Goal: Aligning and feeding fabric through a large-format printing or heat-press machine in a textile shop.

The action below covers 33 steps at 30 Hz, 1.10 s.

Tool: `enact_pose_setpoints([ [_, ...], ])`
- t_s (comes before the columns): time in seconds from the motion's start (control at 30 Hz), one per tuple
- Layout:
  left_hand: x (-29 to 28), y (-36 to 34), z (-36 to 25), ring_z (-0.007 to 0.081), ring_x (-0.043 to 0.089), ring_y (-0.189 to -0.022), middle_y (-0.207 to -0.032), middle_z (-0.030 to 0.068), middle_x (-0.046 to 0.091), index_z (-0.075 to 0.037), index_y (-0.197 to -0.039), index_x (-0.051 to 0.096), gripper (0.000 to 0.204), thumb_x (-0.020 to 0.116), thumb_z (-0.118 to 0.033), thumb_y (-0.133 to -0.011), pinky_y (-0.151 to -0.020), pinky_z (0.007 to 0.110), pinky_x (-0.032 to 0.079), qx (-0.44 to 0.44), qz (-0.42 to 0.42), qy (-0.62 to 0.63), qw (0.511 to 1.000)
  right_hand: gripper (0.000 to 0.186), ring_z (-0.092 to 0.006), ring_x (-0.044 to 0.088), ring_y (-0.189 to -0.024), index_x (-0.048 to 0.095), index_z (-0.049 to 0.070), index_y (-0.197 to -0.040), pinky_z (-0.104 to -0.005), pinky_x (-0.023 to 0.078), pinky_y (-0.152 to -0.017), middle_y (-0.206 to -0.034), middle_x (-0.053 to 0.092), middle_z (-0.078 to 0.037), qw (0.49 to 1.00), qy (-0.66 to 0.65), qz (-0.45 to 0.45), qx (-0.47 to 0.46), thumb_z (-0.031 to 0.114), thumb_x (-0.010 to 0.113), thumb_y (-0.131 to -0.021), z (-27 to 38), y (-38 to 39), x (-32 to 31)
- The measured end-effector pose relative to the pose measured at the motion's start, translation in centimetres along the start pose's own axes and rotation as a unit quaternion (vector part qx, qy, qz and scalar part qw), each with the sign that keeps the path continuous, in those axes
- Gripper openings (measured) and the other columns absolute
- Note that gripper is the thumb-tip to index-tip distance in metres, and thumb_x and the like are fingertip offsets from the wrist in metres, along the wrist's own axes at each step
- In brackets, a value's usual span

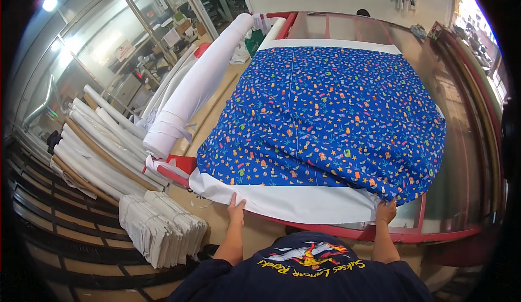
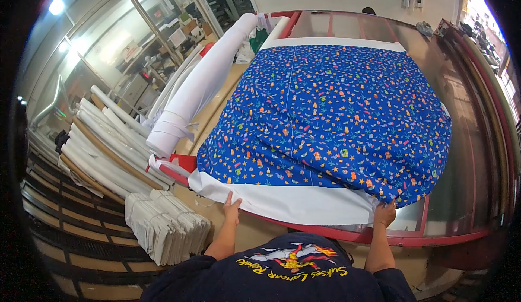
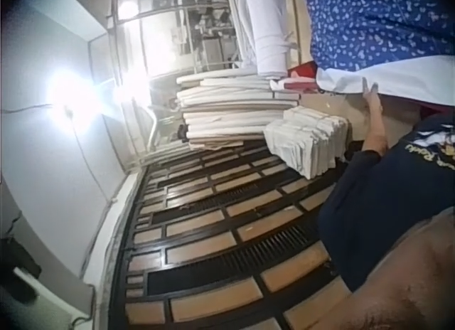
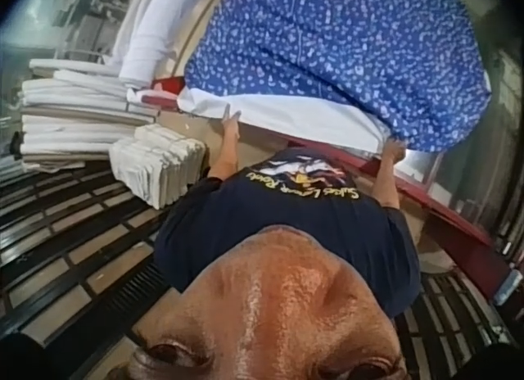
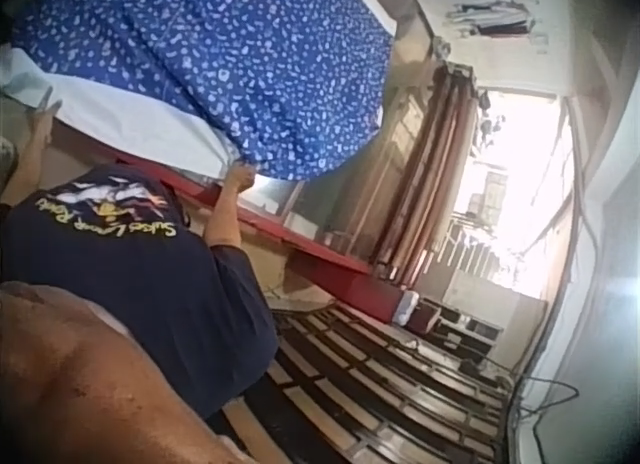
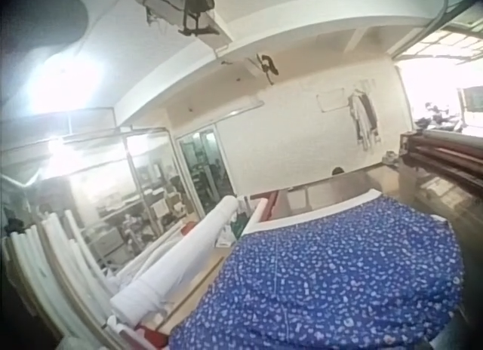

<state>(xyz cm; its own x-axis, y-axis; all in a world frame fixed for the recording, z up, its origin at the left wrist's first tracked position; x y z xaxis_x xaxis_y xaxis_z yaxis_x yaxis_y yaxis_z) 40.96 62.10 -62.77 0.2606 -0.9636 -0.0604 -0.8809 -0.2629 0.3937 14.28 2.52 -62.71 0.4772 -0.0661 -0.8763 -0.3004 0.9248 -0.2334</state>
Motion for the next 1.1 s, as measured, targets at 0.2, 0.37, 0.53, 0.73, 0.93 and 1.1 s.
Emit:
enact_pose_setpoints([
  [0.2,-0.6,0.5,0.5,0.0064,0.050,-0.063,-0.097,0.0026,0.064,-0.011,-0.142,0.047,0.064,0.068,-0.002,-0.082,-0.053,0.024,0.043,-0.017,0.017,-0.028,0.999,0.046,-0.0448,0.062,-0.092,0.056,0.000,-0.120,-0.0481,0.050,-0.080,-0.105,0.062,-0.027,0.999,-0.033,0.002,-0.013,0.014,0.065,-0.077,-0.4,0.7,-0.1],
  [0.37,-0.7,1.3,0.1,0.0083,0.055,-0.070,-0.101,0.0030,0.064,-0.011,-0.144,0.045,0.066,0.068,-0.003,-0.083,-0.057,0.025,0.046,-0.015,0.029,-0.027,0.999,0.048,-0.0442,0.063,-0.092,0.056,0.000,-0.121,-0.0477,0.051,-0.080,-0.106,0.062,-0.027,0.999,-0.039,0.006,-0.007,0.016,0.065,-0.077,-0.9,0.8,0.3],
  [0.53,-0.2,1.0,0.0,0.0096,0.057,-0.074,-0.105,0.0033,0.064,-0.016,-0.146,0.041,0.067,0.067,-0.008,-0.085,-0.059,0.025,0.048,-0.026,0.054,-0.026,0.998,0.049,-0.0430,0.063,-0.094,0.056,-0.002,-0.122,-0.0464,0.051,-0.082,-0.110,0.062,-0.026,1.000,0.004,0.002,-0.027,0.019,0.065,-0.078,-0.8,0.3,0.5],
  [0.73,-0.3,1.2,0.4,0.0090,0.056,-0.073,-0.106,0.0040,0.064,-0.014,-0.146,0.042,0.066,0.067,-0.007,-0.085,-0.058,0.025,0.047,-0.022,0.061,-0.025,0.998,0.042,-0.0411,0.063,-0.095,0.060,0.001,-0.115,-0.0455,0.050,-0.083,-0.106,0.065,-0.022,0.999,-0.023,0.000,-0.021,0.017,0.067,-0.077,-0.7,0.5,0.4],
  [0.93,-0.4,1.6,1.2,0.0087,0.055,-0.073,-0.110,0.0046,0.062,-0.013,-0.146,0.041,0.066,0.066,-0.006,-0.085,-0.058,0.024,0.047,-0.029,0.054,-0.022,0.998,0.046,-0.0418,0.064,-0.092,0.057,0.001,-0.119,-0.0477,0.051,-0.080,-0.105,0.064,-0.022,0.999,0.019,0.028,-0.004,0.019,0.065,-0.078,-1.2,1.3,0.2],
  [1.1,-0.3,1.3,1.4,0.0091,0.056,-0.075,-0.107,0.0046,0.064,-0.013,-0.146,0.042,0.065,0.066,-0.007,-0.085,-0.059,0.025,0.047,-0.021,0.036,0.000,0.999,0.044,-0.0410,0.064,-0.092,0.057,0.001,-0.118,-0.0479,0.051,-0.080,-0.106,0.065,-0.022,0.999,0.035,0.037,-0.015,0.023,0.065,-0.080,0.5,1.9,-0.6],
])
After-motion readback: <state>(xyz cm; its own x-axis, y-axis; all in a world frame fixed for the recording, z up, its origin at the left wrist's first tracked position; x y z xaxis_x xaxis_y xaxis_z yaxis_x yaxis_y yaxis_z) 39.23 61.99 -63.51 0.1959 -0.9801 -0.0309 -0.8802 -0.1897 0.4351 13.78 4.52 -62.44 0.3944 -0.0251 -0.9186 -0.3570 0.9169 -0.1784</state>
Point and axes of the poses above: each hand's wrist, its own y-axis away from the middle knuckle, its own x-axis out of the palm, z = x × y, the point moved 5 cm from there along -y, towards the middle knuckle
